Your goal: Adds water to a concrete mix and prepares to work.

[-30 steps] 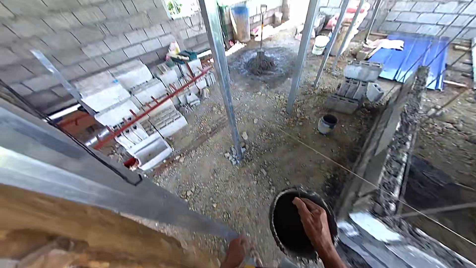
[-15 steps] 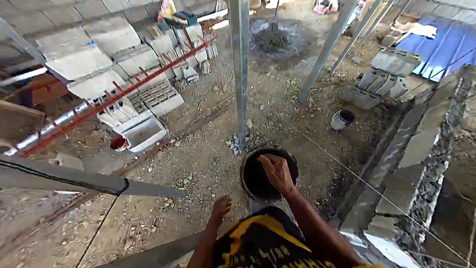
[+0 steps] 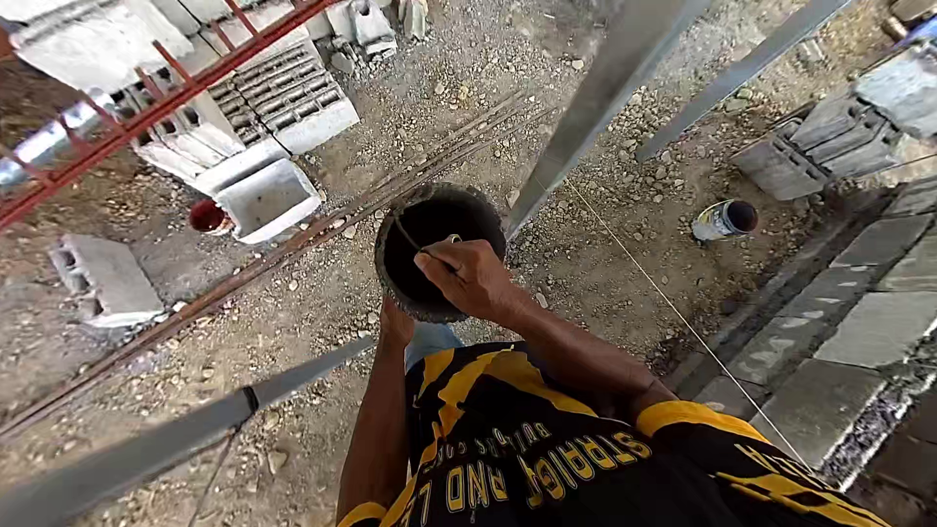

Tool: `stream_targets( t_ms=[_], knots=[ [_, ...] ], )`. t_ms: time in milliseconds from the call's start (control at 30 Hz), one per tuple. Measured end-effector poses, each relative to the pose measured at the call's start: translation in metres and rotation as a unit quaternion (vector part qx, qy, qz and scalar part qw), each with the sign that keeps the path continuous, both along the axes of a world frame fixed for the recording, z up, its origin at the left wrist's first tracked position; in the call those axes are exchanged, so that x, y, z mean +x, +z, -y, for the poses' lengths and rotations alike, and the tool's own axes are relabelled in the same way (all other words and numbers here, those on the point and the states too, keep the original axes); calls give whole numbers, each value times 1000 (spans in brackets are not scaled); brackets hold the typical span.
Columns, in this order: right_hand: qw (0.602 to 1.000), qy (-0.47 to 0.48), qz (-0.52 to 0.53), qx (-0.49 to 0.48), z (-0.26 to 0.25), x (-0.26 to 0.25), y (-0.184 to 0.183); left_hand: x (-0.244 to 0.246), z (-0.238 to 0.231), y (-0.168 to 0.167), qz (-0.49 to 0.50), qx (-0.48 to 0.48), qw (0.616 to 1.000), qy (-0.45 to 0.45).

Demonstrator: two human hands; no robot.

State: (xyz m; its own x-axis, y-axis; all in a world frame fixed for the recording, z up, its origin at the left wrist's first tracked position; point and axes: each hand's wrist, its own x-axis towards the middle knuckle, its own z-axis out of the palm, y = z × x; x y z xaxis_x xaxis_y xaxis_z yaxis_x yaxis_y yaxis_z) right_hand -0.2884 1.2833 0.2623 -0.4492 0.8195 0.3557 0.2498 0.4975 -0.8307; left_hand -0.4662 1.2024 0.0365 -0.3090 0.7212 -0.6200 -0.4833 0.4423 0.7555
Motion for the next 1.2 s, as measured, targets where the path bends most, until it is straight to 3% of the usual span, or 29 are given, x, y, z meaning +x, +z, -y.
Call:
stream_targets(
  t_ms=[133, 300, 467, 633, 833, 933, 1067, 1200],
  knots=[
    [999, -16, 35, -10, -89, -67, -14, -56, -80, -29, 75, -17, 997, -10],
    [989, -38, 137, -44, -194, -145, -4, -122, -179, -16, 123, -60, 989, -54],
    [973, -76, 191, -110, -270, -168, 20, -173, -273, 2, 135, -24, 986, -90],
    [949, -101, 211, -210, -342, -165, 22, -196, -354, 5, 129, -80, 987, -50],
    [956, -88, 162, -226, -448, -150, -5, -165, -442, -1, 120, -80, 988, -63],
    [959, -101, 170, -202, -522, -123, -18, -130, -510, -3, 92, -74, 988, -97],
    [958, -132, 170, -190, -636, -54, -28, -67, -623, -7, 34, -66, 990, -117],
    [948, -174, 154, -215, -715, 36, -24, 8, -728, 10, 9, -73, 987, -141]
  ],
)
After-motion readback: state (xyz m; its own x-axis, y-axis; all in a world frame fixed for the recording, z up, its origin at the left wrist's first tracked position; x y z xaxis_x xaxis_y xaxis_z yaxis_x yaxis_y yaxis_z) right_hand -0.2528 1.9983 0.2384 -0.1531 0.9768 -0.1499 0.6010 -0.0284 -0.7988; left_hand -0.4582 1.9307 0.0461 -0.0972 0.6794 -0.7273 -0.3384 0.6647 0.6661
